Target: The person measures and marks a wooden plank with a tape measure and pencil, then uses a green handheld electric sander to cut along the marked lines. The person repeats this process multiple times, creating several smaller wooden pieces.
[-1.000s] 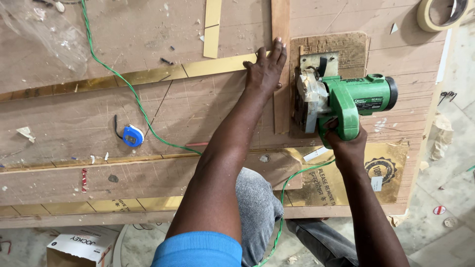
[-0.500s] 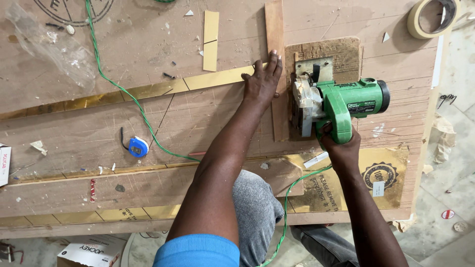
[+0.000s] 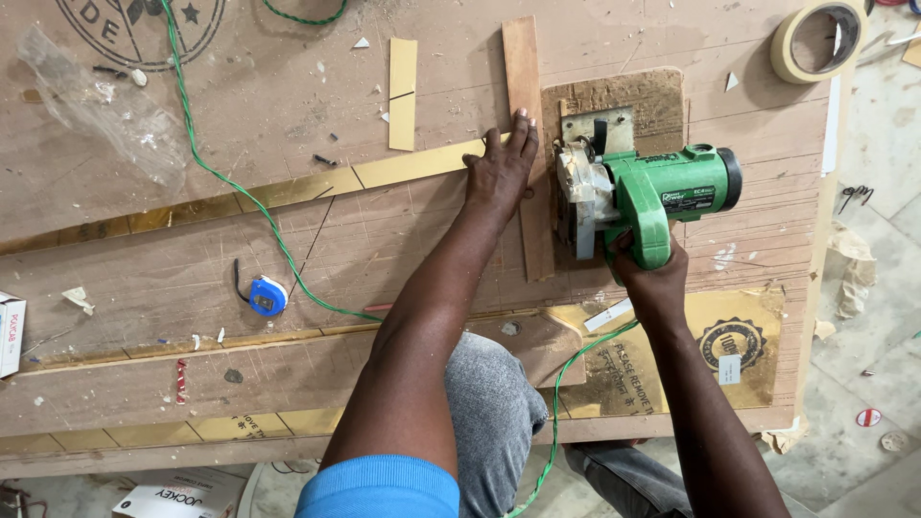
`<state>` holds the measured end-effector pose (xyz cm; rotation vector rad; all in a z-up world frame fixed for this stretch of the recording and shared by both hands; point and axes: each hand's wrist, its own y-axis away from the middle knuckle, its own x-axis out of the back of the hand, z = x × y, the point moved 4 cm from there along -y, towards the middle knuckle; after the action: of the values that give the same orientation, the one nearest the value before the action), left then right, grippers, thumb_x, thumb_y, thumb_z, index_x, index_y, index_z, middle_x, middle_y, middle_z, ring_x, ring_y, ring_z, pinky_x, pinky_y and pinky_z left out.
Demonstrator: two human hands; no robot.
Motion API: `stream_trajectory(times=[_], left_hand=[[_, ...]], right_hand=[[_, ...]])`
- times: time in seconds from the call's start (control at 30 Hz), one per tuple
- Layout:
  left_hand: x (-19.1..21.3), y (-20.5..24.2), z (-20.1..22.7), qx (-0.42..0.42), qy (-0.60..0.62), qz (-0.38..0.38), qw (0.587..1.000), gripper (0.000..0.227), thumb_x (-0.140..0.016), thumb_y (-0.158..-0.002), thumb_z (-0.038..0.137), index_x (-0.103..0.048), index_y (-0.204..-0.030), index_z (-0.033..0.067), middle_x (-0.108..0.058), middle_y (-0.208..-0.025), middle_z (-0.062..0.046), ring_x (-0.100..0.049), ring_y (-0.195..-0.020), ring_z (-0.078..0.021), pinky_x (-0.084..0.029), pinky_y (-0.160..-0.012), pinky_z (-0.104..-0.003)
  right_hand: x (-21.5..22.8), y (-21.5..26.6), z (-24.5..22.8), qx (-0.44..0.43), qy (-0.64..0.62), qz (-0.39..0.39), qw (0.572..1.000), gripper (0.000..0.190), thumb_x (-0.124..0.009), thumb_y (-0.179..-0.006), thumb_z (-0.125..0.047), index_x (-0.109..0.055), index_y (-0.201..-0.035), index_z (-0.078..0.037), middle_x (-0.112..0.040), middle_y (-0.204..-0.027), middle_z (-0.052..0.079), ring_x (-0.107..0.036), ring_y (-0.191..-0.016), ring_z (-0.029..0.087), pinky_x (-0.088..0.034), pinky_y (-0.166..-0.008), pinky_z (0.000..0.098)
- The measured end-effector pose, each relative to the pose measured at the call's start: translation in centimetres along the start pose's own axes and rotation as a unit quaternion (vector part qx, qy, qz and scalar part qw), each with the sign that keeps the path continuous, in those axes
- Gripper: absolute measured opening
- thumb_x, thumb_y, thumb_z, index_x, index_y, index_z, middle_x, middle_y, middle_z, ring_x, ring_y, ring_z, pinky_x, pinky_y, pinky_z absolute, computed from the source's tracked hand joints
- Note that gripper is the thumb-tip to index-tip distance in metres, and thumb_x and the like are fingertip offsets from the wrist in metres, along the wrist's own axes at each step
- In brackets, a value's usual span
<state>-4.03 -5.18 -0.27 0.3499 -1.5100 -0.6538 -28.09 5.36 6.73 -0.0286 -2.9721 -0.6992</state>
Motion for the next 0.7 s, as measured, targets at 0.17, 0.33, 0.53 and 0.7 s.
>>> stream_trajectory(times=[0.17,0.33,0.53,0.7], left_hand=[[-0.1,0.0,0.0,0.002,0.012,0.003,1.000,0.124,-0.089,-0.070,0.053,-0.015,-0.163,0.0174,-0.002,-0.171,-0.006,-0.037,-0.141,-0.0396,-0.057,-0.092,-0.063],[-0.9,-0.2,-0.1,0.004,0.021,0.013,1.000,0.122,-0.089,-0.070,0.051,-0.016,-0.162,0.0190,-0.001,-0.170,-0.005,-0.037,-0.141,-0.0390,-0.058,-0.092,-0.063],[-1.7,-0.7,-0.3,-0.001,-0.038,0.034,0.999,0.119,-0.091,-0.073,0.036,-0.016,-0.165,0.0207,-0.001,-0.172,-0.005,-0.038,-0.139,-0.0370,-0.059,-0.090,-0.059],[-0.3,0.1,-0.1,0.010,0.033,0.008,0.999,0.117,-0.088,-0.074,0.047,-0.015,-0.162,0.0242,0.000,-0.170,0.000,-0.034,-0.144,-0.0354,-0.055,-0.097,-0.063]], right_hand=[[-0.2,-0.6,-0.4,-0.001,0.012,0.003,1.000,0.016,-0.069,-0.085,0.004,-0.065,-0.098,-0.005,-0.068,-0.084,0.002,-0.061,-0.070,0.007,-0.048,-0.060,0.0228],[-0.4,-0.8,-0.8,0.005,-0.007,-0.009,1.000,0.017,-0.067,-0.085,0.004,-0.065,-0.098,-0.005,-0.068,-0.085,0.002,-0.061,-0.069,0.007,-0.049,-0.059,0.0230],[-0.6,-1.5,-0.6,0.019,-0.018,-0.009,1.000,0.017,-0.068,-0.085,0.005,-0.065,-0.099,-0.004,-0.068,-0.086,0.002,-0.060,-0.071,0.006,-0.048,-0.061,0.0227],[-0.8,-2.1,-1.1,0.026,-0.027,-0.005,0.999,0.017,-0.068,-0.085,0.005,-0.064,-0.099,-0.004,-0.068,-0.088,0.003,-0.062,-0.073,0.007,-0.050,-0.063,0.0240]])
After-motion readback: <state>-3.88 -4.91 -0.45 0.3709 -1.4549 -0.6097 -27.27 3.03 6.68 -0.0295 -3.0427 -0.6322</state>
